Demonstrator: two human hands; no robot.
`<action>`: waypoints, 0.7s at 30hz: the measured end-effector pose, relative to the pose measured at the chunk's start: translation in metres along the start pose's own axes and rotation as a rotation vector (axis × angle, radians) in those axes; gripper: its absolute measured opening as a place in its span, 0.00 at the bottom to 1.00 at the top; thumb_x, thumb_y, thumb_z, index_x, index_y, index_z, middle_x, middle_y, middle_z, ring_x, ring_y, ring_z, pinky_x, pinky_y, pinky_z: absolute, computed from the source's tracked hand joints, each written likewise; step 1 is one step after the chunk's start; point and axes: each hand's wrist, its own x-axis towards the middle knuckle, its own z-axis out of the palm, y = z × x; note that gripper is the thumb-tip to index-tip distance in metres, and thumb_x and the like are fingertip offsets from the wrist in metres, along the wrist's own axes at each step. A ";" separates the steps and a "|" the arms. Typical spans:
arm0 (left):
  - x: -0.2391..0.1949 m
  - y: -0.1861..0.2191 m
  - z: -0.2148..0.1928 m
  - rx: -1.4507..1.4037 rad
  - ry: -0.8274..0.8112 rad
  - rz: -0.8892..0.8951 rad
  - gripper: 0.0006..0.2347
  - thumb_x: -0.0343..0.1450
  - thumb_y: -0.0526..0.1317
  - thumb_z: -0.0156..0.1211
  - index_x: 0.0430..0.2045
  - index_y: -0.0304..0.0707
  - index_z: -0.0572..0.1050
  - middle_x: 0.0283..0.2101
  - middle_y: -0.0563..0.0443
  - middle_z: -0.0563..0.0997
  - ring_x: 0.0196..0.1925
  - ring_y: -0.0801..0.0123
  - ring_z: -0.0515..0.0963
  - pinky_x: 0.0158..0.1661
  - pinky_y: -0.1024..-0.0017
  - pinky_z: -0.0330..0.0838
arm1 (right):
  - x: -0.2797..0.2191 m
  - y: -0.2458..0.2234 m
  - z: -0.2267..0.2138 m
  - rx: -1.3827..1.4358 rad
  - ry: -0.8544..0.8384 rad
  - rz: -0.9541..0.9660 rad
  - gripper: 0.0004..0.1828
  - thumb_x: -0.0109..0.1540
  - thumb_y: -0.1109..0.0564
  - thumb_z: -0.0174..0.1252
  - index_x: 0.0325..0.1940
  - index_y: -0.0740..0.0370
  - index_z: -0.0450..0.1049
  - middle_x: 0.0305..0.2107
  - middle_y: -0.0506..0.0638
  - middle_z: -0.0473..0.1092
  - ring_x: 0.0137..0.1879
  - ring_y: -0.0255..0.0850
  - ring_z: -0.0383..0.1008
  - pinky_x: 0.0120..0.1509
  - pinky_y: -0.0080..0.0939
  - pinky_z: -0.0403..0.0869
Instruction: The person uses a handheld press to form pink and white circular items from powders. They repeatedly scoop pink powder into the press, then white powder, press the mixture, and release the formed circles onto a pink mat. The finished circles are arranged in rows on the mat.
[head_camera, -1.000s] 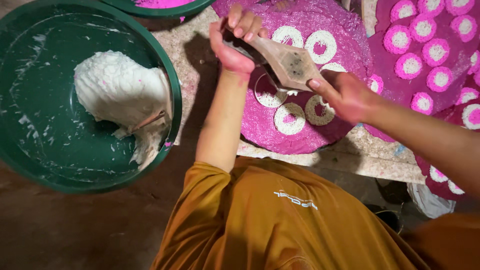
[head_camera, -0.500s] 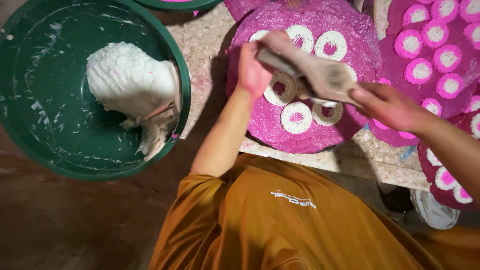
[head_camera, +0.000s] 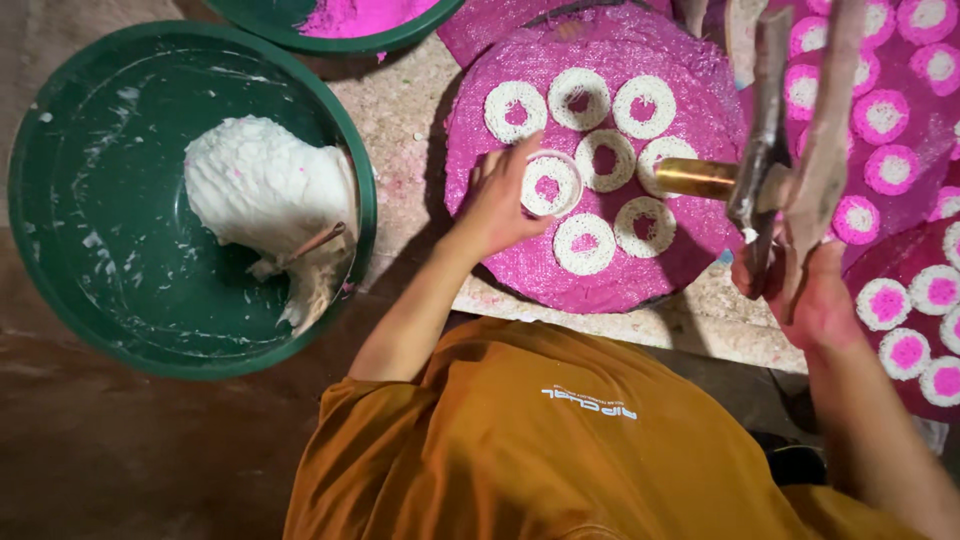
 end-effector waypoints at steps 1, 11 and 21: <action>-0.003 -0.002 -0.005 -0.014 0.031 0.003 0.48 0.58 0.44 0.79 0.71 0.46 0.49 0.71 0.43 0.63 0.72 0.47 0.59 0.70 0.51 0.52 | -0.003 0.000 0.001 0.029 -0.005 -0.021 0.47 0.66 0.14 0.34 0.54 0.61 0.63 0.32 0.52 0.66 0.39 0.41 0.65 0.43 0.43 0.63; -0.043 -0.041 -0.034 -0.017 0.246 0.016 0.49 0.59 0.39 0.79 0.73 0.41 0.47 0.72 0.37 0.61 0.73 0.43 0.58 0.71 0.53 0.54 | -0.008 0.012 0.005 0.127 0.066 -0.066 0.47 0.66 0.14 0.36 0.57 0.60 0.62 0.33 0.53 0.65 0.41 0.45 0.65 0.47 0.48 0.64; -0.039 -0.056 -0.012 0.044 0.341 0.035 0.52 0.58 0.42 0.83 0.74 0.44 0.47 0.72 0.43 0.66 0.71 0.44 0.62 0.70 0.52 0.55 | 0.011 0.031 -0.001 0.137 -0.016 0.003 0.47 0.69 0.17 0.33 0.60 0.64 0.62 0.38 0.52 0.66 0.46 0.43 0.68 0.51 0.47 0.68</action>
